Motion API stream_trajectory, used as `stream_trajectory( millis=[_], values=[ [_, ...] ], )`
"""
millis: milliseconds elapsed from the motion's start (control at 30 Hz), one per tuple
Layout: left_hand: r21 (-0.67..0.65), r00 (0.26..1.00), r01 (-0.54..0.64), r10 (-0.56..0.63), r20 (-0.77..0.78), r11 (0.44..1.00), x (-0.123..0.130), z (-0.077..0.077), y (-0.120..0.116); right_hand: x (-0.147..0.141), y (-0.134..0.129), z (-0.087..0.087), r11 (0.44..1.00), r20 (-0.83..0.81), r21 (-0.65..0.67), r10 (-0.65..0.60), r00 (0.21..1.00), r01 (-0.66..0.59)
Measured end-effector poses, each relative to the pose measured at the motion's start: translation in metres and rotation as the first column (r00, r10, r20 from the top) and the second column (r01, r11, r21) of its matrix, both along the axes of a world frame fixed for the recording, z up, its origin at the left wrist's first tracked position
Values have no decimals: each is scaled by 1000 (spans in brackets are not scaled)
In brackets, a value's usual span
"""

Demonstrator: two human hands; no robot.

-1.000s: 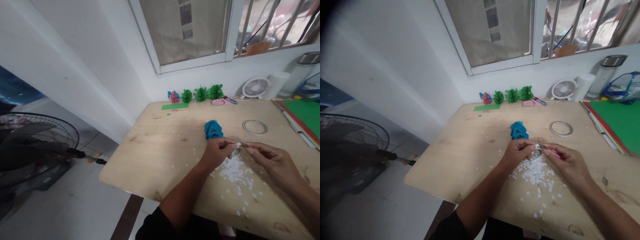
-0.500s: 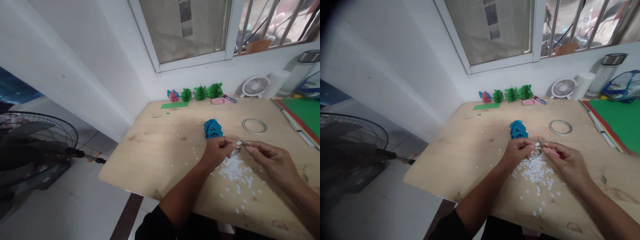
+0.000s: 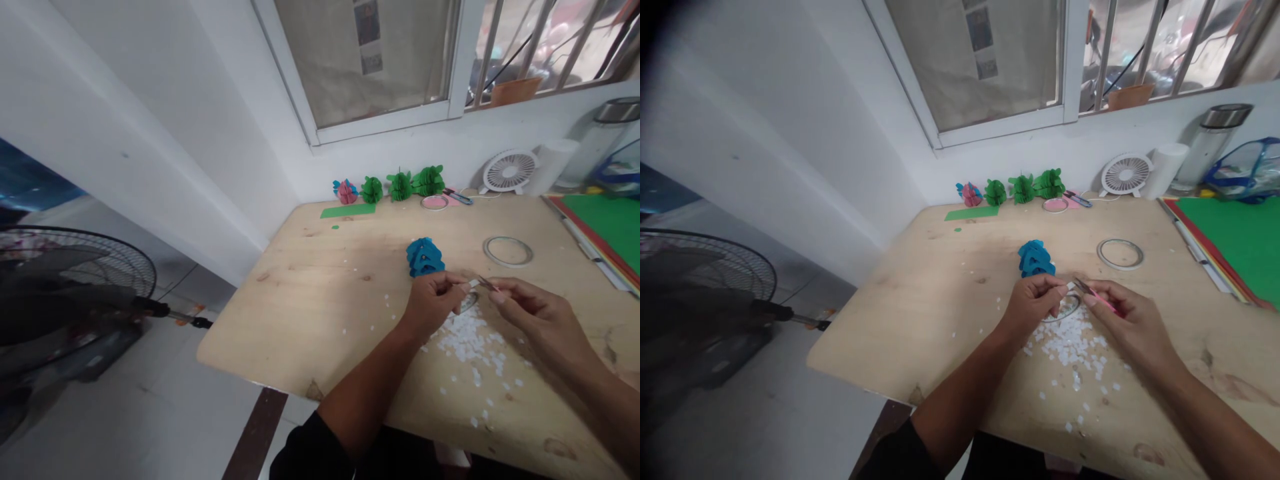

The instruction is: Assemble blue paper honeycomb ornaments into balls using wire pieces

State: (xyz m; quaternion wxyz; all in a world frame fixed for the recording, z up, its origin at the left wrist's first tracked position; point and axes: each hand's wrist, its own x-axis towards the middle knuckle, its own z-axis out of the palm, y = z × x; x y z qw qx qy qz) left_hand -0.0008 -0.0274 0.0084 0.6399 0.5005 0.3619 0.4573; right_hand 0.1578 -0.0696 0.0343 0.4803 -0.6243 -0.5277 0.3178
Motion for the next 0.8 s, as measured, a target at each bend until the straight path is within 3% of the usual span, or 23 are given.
stream_trajectory(
  millis=[267,533,800],
  values=[
    [13,1000,-12,12,1,1000,2,0,0,5,0,-10,999,-1,14,41,999,-41],
    [40,1000,-8,8,-3,999,4,-3,-2,0,-2,-2,998,-41,4,61,997,-61],
    [133,1000,20,-18,-15,991,8,-9,-1,6,0,-18,995,12,31,90,996,-90]
  ],
)
